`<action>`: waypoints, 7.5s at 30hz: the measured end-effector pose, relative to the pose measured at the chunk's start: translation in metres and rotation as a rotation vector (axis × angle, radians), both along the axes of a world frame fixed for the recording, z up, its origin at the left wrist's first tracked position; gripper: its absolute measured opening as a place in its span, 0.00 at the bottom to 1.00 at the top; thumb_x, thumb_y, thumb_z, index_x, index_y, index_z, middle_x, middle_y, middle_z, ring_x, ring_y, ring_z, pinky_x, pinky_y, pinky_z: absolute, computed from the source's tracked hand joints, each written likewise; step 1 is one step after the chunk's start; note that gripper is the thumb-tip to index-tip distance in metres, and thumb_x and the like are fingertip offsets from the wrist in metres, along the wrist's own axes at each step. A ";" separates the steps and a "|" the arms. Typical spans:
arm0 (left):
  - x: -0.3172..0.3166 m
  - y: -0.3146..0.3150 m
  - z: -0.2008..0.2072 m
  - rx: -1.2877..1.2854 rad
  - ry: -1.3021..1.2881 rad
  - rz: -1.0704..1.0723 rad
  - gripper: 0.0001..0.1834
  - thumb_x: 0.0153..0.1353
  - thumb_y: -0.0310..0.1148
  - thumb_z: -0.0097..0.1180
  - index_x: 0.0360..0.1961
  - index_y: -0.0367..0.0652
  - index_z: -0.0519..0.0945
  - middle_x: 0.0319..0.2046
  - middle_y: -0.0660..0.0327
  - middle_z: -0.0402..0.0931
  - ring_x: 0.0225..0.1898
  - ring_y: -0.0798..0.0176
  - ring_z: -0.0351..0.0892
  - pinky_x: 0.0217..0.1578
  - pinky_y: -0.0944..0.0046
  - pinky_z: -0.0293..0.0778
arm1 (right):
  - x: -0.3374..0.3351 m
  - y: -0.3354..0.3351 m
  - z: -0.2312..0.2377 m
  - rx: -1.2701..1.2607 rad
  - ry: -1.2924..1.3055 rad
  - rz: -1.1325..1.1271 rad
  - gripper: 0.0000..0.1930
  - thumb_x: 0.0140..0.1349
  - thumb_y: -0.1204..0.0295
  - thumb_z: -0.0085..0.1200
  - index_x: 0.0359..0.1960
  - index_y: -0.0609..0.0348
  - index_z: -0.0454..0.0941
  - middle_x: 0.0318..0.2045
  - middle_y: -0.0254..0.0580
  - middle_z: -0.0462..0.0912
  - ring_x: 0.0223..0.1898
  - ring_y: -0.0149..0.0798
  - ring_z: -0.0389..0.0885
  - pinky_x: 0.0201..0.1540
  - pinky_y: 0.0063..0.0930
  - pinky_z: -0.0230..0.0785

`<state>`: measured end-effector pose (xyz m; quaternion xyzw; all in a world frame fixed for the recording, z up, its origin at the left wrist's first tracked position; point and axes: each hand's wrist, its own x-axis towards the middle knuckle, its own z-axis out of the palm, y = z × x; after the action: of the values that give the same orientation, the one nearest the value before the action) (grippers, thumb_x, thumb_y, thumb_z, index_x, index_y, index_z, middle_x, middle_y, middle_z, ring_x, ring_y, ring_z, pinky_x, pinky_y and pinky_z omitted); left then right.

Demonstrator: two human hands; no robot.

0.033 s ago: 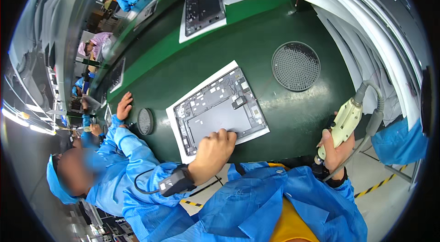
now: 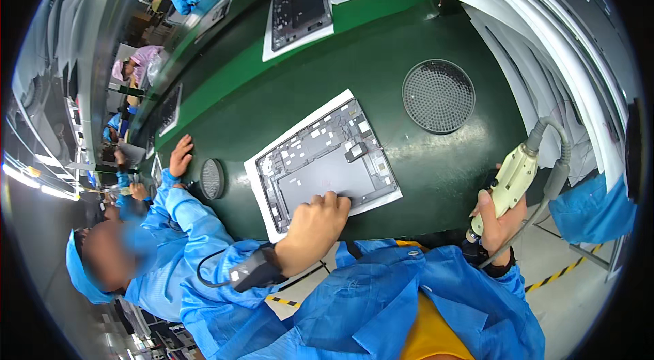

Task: Assemble internal components into a device chassis using an electric screwdriver.

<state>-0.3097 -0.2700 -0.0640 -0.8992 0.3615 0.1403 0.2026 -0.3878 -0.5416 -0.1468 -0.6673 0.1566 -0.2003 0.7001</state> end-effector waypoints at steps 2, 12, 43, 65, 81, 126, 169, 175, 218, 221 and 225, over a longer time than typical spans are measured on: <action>0.009 -0.003 0.012 -0.073 0.131 -0.001 0.10 0.51 0.34 0.56 0.31 0.40 0.71 0.28 0.57 0.72 0.29 0.56 0.79 0.23 0.59 0.74 | -0.001 0.001 0.003 -0.017 0.032 -0.027 0.28 0.54 0.74 0.52 0.56 0.72 0.58 0.43 0.50 0.71 0.20 0.27 0.71 0.19 0.20 0.67; 0.070 -0.027 -0.013 -0.575 -0.058 -0.040 0.11 0.50 0.34 0.58 0.31 0.39 0.75 0.27 0.58 0.72 0.28 0.56 0.76 0.23 0.59 0.72 | 0.005 0.006 0.008 0.022 0.090 -0.089 0.27 0.53 0.73 0.54 0.54 0.72 0.60 0.41 0.47 0.72 0.23 0.28 0.73 0.20 0.19 0.69; 0.063 -0.021 -0.044 -0.755 -0.158 -0.680 0.16 0.41 0.27 0.53 0.34 0.31 0.79 0.31 0.57 0.74 0.38 0.60 0.75 0.34 0.68 0.70 | 0.010 0.008 0.013 -0.026 0.111 -0.132 0.27 0.53 0.73 0.55 0.53 0.71 0.61 0.32 0.43 0.71 0.19 0.26 0.71 0.20 0.18 0.67; 0.114 -0.009 -0.024 -0.867 0.184 -0.447 0.20 0.49 0.31 0.54 0.46 0.42 0.76 0.46 0.58 0.71 0.51 0.56 0.68 0.50 0.59 0.63 | 0.018 0.013 0.026 0.056 0.150 -0.077 0.23 0.53 0.72 0.57 0.48 0.70 0.65 0.22 0.38 0.71 0.15 0.28 0.71 0.17 0.21 0.66; 0.168 0.001 -0.020 -0.813 0.238 -0.056 0.27 0.37 0.46 0.67 0.36 0.41 0.74 0.37 0.58 0.65 0.41 0.53 0.66 0.41 0.59 0.66 | 0.160 -0.008 0.097 0.275 -0.454 0.113 0.13 0.50 0.72 0.55 0.34 0.71 0.72 0.19 0.39 0.70 0.20 0.32 0.68 0.24 0.23 0.60; 0.159 -0.001 -0.071 -1.190 0.345 0.097 0.11 0.43 0.31 0.65 0.30 0.46 0.81 0.32 0.65 0.67 0.39 0.60 0.63 0.45 0.62 0.57 | 0.188 0.027 0.093 0.191 -0.415 0.482 0.16 0.56 0.66 0.43 0.42 0.64 0.67 0.21 0.33 0.61 0.25 0.28 0.58 0.29 0.23 0.54; 0.157 0.003 -0.080 -1.240 0.267 0.058 0.09 0.45 0.31 0.64 0.30 0.44 0.81 0.29 0.63 0.70 0.39 0.59 0.65 0.41 0.62 0.58 | 0.186 0.109 0.059 0.076 -0.288 0.621 0.14 0.54 0.68 0.46 0.38 0.66 0.67 0.20 0.38 0.65 0.24 0.31 0.63 0.28 0.25 0.58; 0.157 0.005 -0.079 -1.247 0.263 0.070 0.10 0.44 0.32 0.64 0.30 0.44 0.81 0.29 0.63 0.69 0.38 0.59 0.65 0.41 0.62 0.58 | 0.192 0.107 0.054 0.144 -0.332 0.679 0.09 0.52 0.73 0.48 0.33 0.66 0.67 0.20 0.42 0.68 0.23 0.33 0.67 0.26 0.26 0.62; 0.147 -0.014 -0.057 -1.025 0.360 -0.161 0.14 0.40 0.24 0.63 0.32 0.48 0.84 0.43 0.59 0.71 0.52 0.47 0.63 0.50 0.52 0.63 | 0.203 0.017 0.052 0.166 -0.301 0.050 0.09 0.51 0.74 0.53 0.31 0.69 0.74 0.21 0.39 0.72 0.19 0.30 0.68 0.23 0.24 0.61; 0.146 -0.014 -0.054 -1.035 0.358 -0.165 0.14 0.40 0.24 0.63 0.32 0.49 0.85 0.43 0.58 0.71 0.52 0.48 0.63 0.50 0.52 0.64 | 0.202 0.015 0.053 0.167 -0.305 0.072 0.09 0.51 0.74 0.53 0.31 0.69 0.74 0.21 0.40 0.73 0.19 0.30 0.68 0.23 0.24 0.62; 0.149 -0.007 -0.058 -1.101 0.356 -0.131 0.13 0.40 0.24 0.63 0.32 0.46 0.84 0.42 0.59 0.73 0.51 0.48 0.65 0.50 0.53 0.64 | 0.203 0.017 0.054 0.125 -0.269 0.084 0.12 0.51 0.74 0.53 0.34 0.73 0.73 0.23 0.41 0.73 0.19 0.30 0.68 0.23 0.24 0.61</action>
<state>-0.1611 -0.2775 -0.1220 -0.8105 0.4644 0.0678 -0.3506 -0.1851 -0.5247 -0.0930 -0.5956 0.0454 -0.2486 0.7625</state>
